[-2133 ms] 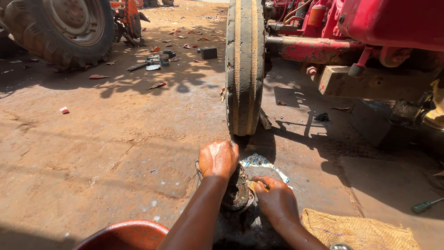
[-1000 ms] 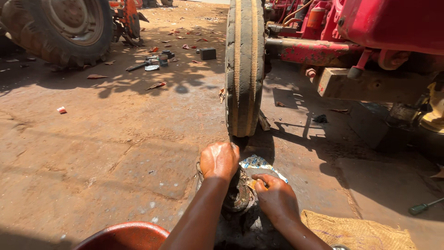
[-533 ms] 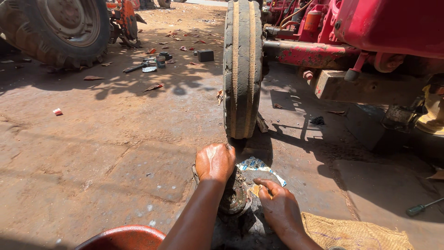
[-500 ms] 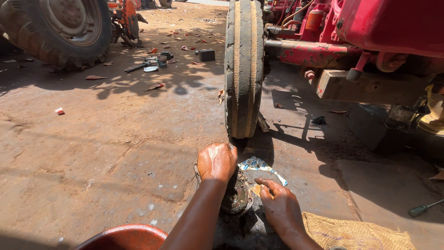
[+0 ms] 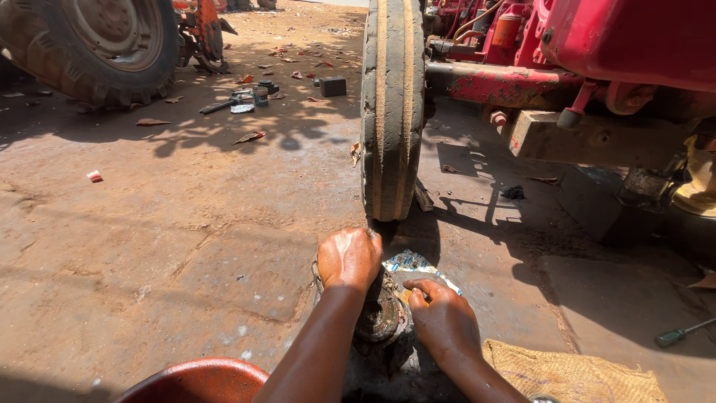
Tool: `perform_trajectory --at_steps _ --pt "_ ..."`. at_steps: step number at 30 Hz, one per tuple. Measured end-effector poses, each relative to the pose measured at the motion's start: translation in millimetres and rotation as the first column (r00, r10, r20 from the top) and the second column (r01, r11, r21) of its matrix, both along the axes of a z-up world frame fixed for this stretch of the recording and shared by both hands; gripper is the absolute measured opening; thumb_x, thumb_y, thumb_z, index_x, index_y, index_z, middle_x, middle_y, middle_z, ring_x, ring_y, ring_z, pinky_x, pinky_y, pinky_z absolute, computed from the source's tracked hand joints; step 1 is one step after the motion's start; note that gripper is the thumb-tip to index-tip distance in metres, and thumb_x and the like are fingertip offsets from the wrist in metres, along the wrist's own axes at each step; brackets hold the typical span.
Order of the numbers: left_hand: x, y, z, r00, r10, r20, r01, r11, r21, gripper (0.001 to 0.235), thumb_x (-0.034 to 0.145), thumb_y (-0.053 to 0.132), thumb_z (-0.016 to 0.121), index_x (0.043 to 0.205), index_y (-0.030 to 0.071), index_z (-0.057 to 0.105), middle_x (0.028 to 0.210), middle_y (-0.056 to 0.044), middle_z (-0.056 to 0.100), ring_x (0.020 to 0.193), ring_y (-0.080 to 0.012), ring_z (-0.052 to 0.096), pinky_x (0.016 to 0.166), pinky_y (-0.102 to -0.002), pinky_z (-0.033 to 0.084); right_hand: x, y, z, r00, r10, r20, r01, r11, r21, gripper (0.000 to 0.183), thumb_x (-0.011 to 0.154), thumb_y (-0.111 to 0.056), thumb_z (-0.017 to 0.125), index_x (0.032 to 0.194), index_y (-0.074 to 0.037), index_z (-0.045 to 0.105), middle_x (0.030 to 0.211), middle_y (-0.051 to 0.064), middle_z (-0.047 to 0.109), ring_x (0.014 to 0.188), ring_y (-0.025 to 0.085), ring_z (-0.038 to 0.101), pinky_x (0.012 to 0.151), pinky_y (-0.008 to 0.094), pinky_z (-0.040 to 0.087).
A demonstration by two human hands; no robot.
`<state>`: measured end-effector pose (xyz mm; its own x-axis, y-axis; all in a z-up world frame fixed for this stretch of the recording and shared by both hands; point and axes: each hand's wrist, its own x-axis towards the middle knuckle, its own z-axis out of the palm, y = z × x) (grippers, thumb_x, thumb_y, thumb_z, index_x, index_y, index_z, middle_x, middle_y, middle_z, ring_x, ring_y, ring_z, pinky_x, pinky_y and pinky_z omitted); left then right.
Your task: The person cleans a greasy mechanical part by scrubbing it with a yellow sponge and scraping it with a metal tool. The part is held on a concrete block while the person alternates between scrubbing and scraping to remove grime.
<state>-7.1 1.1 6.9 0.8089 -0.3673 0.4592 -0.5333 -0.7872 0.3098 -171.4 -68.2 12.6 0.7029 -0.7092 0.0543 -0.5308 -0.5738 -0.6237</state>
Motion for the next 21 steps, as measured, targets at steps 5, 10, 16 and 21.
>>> perform_trajectory --at_steps 5,10,16,21 --pt "1.3 1.9 0.1 1.000 0.004 0.008 -0.003 1.000 -0.028 0.040 0.092 0.044 0.061 0.082 0.011 0.081 0.084 -0.016 0.076 0.079 -0.0344 0.075 0.071 -0.045 0.058 8.3 2.1 0.8 0.987 0.006 0.163 0.012 0.994 -0.107 0.031 0.089 -0.030 0.059 0.108 -0.020 0.081 0.103 0.012 0.079 0.094 0.030 0.074 0.089 0.041 0.055" --pt "1.6 5.2 -1.2 0.998 0.027 -0.049 -0.030 0.998 -0.060 0.041 0.093 0.045 0.059 0.083 0.011 0.081 0.083 -0.017 0.075 0.079 -0.0349 0.075 0.072 -0.046 0.058 4.5 5.3 4.5 0.999 -0.008 0.036 0.009 1.000 -0.014 0.031 0.091 -0.034 0.057 0.111 -0.025 0.079 0.103 0.011 0.079 0.096 0.030 0.075 0.090 0.041 0.057" --pt "2.0 4.0 -5.3 1.000 0.030 0.007 -0.029 0.996 -0.079 0.042 0.090 0.045 0.060 0.080 0.010 0.081 0.082 -0.017 0.075 0.079 -0.0359 0.074 0.072 -0.046 0.058 3.7 6.0 5.9 0.992 0.040 0.116 -0.028 0.994 -0.109 0.032 0.091 -0.032 0.057 0.109 -0.024 0.081 0.104 0.011 0.078 0.096 0.031 0.074 0.090 0.042 0.056" --pt "3.1 6.4 -0.8 0.999 0.044 -0.018 -0.045 0.997 -0.054 0.043 0.092 0.044 0.060 0.080 0.008 0.080 0.082 -0.017 0.075 0.078 -0.0355 0.075 0.071 -0.046 0.059 6.3 4.7 3.1 0.997 0.044 0.057 -0.035 0.986 -0.164 0.031 0.090 -0.030 0.057 0.110 -0.025 0.080 0.106 0.009 0.077 0.097 0.030 0.074 0.092 0.042 0.055"
